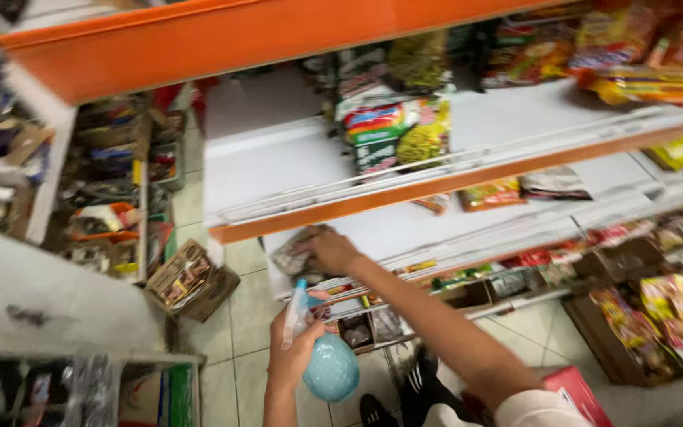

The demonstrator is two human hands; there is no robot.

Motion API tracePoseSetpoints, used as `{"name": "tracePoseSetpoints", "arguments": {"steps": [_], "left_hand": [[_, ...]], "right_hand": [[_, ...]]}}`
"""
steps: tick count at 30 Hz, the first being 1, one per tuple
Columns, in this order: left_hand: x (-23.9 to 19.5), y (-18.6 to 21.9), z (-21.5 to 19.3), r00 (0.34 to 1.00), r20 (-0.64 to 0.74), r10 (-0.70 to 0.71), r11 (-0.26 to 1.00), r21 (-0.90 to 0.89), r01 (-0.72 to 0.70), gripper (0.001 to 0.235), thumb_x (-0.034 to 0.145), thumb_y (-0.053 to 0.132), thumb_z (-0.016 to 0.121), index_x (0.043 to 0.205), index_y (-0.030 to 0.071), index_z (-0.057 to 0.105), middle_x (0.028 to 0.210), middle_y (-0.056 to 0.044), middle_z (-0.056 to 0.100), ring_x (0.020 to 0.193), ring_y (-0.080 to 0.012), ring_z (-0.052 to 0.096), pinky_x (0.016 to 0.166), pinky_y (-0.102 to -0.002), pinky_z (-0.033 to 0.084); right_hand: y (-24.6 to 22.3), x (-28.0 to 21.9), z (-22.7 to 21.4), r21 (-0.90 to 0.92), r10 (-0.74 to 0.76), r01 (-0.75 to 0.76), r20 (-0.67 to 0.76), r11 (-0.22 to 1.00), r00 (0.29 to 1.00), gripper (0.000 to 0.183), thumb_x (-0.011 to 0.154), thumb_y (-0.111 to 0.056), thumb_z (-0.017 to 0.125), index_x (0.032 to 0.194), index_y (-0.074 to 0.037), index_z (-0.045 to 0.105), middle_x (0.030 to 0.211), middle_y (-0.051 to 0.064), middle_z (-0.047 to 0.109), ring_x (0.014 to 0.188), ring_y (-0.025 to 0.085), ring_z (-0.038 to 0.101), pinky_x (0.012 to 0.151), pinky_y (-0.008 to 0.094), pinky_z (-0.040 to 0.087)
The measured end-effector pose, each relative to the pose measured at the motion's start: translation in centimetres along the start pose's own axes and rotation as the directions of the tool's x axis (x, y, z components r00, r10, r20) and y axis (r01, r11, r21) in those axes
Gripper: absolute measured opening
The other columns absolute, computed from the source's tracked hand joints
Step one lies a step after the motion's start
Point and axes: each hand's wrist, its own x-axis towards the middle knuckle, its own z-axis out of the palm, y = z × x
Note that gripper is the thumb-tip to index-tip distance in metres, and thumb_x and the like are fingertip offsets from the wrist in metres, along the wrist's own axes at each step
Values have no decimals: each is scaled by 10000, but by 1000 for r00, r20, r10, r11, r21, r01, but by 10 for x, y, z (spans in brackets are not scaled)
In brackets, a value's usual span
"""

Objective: The person sprays a liquid from a blue bottle onto a white shelf and wipes it with a grey cloth and then a red cloth in a convenience store.

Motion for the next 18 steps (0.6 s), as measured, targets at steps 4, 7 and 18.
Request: {"name": "tracePoseSetpoints", "arguments": {"steps": [4,7,18], "left_hand": [[13,-1,14,999,34,-6,1000,-23,6,437,757,-93,606,1155,49,715,817,-39,655,682,-126,669,643,-278,579],[16,8,30,997,56,-56,997,57,53,446,743,-86,607,1151,64,706,862,-32,697,695,-135,706,624,-265,547],[21,-1,106,990,130,57,998,10,-59,455,740,-80,616,1169,41,708,876,-17,657,671,-90,581,649,-288,636]], "right_hand": [[100,-64,-50,6,-12,13,-71,1000,997,546,638,-111,808,1143,-318,778,1294,65,657,1265,335,547,1067,424,443],[164,-114,-94,-27,-1,-2,-105,1000,994,518,689,-95,757,1168,-293,783,1338,88,654,1235,311,622,1062,394,502],[76,-35,-31,-127,8,-33,-192,991,981,331,711,-347,794,1032,-268,798,1042,59,770,973,297,722,908,440,544]]}}
